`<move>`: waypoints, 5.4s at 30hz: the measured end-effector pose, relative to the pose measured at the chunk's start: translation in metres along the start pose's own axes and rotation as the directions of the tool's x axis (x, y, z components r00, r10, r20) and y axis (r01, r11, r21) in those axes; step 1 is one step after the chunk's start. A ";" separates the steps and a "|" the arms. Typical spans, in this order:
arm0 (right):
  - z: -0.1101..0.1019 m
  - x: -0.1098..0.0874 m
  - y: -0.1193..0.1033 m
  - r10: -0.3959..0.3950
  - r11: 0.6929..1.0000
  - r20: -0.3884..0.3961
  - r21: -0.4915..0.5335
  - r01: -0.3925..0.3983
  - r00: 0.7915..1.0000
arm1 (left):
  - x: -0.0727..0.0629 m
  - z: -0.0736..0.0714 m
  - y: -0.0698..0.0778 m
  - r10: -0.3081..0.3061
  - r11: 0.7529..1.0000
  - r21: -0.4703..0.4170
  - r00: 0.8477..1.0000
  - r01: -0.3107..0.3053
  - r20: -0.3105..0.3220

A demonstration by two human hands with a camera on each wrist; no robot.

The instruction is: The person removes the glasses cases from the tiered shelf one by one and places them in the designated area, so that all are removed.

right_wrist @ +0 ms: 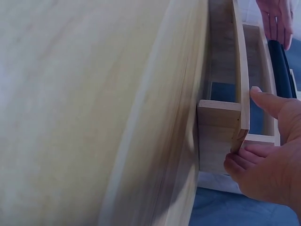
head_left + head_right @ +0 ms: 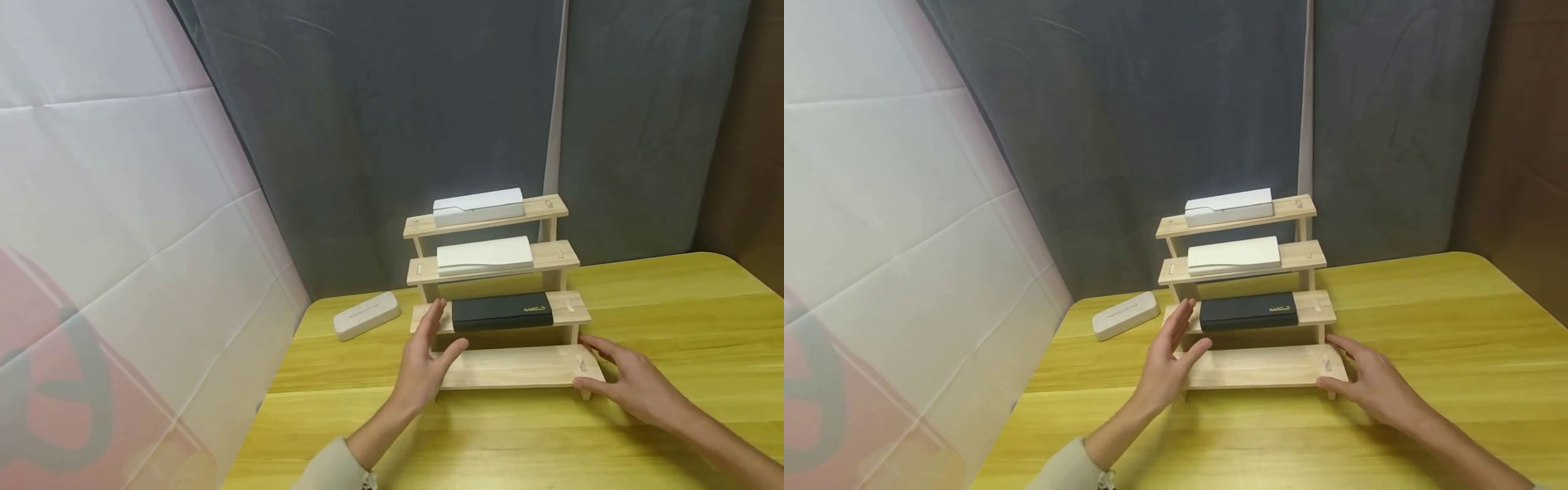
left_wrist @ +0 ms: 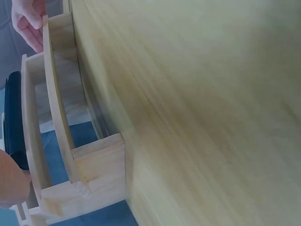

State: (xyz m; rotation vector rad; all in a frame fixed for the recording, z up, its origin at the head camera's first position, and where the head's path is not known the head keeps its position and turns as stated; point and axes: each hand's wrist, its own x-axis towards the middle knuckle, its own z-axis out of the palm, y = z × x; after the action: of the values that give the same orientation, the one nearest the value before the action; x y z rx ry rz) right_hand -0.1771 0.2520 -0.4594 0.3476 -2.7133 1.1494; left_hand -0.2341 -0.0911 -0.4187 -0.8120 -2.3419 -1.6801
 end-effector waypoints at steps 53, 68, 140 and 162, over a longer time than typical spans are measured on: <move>-0.017 0.053 -0.009 0.025 0.992 -0.070 0.124 -0.016 0.997 | 0.045 -0.002 -0.001 -0.146 0.976 0.182 0.981 0.122 0.128; -0.020 0.057 -0.008 -0.016 0.992 -0.101 0.123 0.028 0.995 | 0.047 -0.004 -0.001 -0.115 0.974 0.212 0.985 0.085 0.130; -0.022 0.058 -0.007 0.003 0.989 -0.096 0.145 0.011 0.995 | 0.044 -0.007 -0.001 -0.091 0.954 0.299 0.974 0.025 0.208; -0.021 0.058 -0.006 -0.017 0.988 -0.105 0.152 0.033 0.994 | 0.042 -0.008 -0.004 -0.055 0.967 0.254 0.980 0.004 0.193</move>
State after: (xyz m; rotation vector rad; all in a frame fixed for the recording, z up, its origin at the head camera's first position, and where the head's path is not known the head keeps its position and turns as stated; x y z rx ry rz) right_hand -0.2296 0.2548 -0.4262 0.3320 -2.5324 1.3342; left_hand -0.2728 -0.0847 -0.4013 -0.9358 -2.6423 -1.3248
